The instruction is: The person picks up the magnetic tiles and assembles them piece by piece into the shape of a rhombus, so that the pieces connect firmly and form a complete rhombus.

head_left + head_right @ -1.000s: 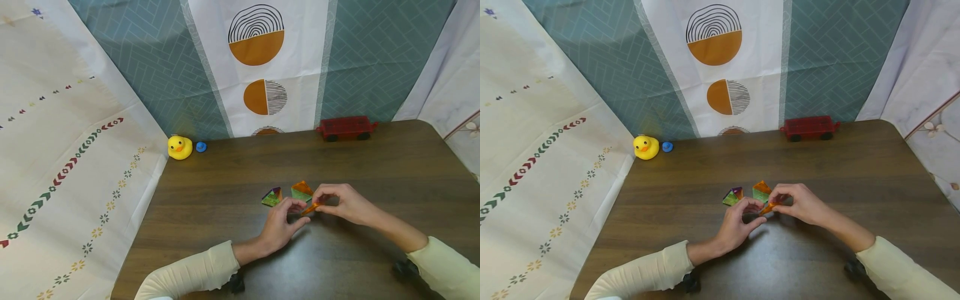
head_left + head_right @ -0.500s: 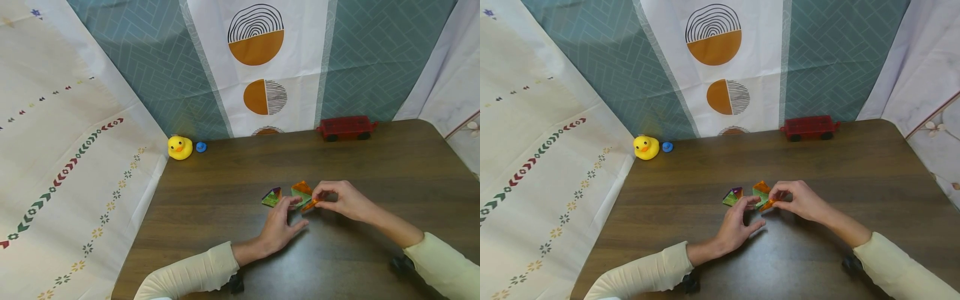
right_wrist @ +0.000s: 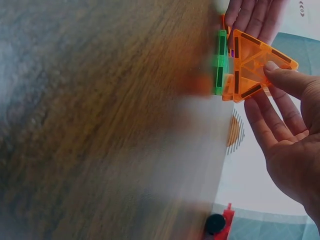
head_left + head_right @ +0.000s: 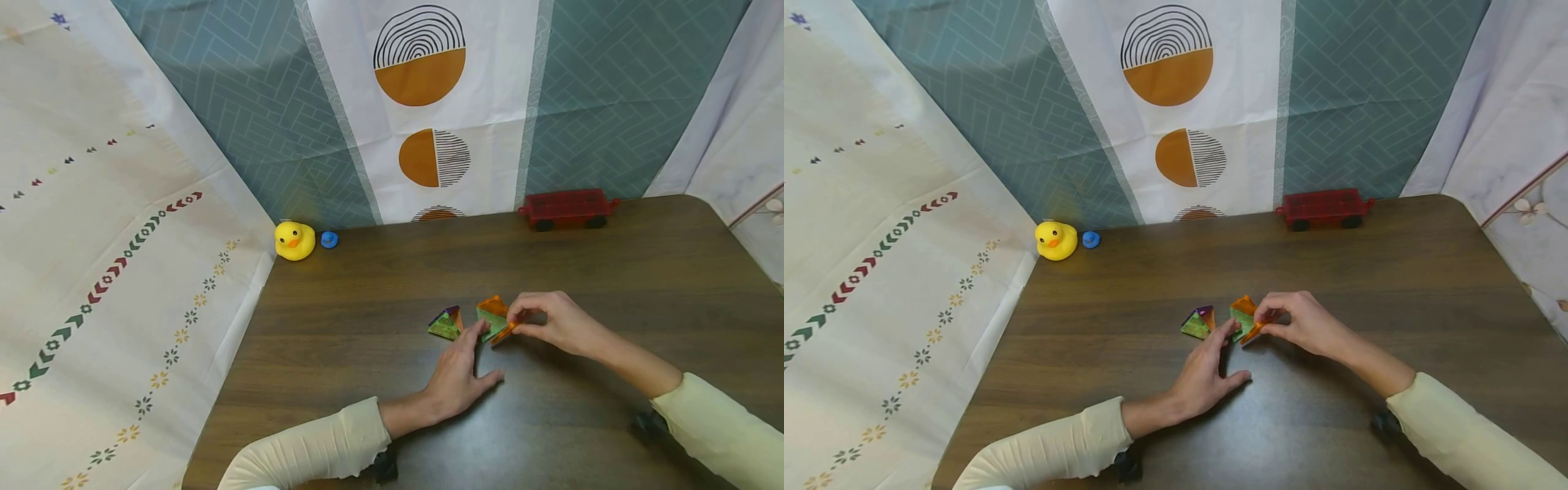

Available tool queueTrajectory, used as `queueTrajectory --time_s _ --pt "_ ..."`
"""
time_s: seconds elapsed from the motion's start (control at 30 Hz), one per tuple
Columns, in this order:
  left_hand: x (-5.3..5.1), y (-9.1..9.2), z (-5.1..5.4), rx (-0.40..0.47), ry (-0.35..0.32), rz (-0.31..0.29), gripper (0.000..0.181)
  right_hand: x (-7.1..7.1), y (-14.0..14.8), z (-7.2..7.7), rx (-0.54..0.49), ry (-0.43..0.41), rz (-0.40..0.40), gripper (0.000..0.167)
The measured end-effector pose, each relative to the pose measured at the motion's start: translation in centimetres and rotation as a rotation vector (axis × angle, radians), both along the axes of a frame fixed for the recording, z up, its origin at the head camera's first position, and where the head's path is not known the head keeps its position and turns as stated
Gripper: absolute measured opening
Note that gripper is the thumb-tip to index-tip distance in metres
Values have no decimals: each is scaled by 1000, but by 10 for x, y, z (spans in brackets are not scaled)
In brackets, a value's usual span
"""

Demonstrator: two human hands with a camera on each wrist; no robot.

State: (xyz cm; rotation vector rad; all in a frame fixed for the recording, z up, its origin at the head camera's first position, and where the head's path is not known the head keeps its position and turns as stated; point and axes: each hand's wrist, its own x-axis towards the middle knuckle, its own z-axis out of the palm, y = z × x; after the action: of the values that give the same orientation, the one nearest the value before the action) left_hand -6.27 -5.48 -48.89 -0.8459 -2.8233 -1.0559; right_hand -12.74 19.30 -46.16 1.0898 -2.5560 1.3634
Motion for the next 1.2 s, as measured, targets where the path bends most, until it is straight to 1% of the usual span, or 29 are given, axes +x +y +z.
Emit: queueTrajectory --time_s 0.33,0.67,0.83,0.97,1.2 --pt "3 -1 0 -53 -26 -8 97 -4 -1 -3 35 -21 -17 37" --pt "5 -1 1 -67 -69 -17 102 -6 -5 -5 38 -50 -30 33" --pt "4 -1 0 -76 -66 -20 103 -6 -6 -5 33 -60 -44 32" --pt "5 -1 1 -94 -61 -18 103 -6 -7 -4 15 -45 -42 32" --pt "5 -1 1 -121 -61 -14 104 -6 -9 -3 -8 -40 -32 28"
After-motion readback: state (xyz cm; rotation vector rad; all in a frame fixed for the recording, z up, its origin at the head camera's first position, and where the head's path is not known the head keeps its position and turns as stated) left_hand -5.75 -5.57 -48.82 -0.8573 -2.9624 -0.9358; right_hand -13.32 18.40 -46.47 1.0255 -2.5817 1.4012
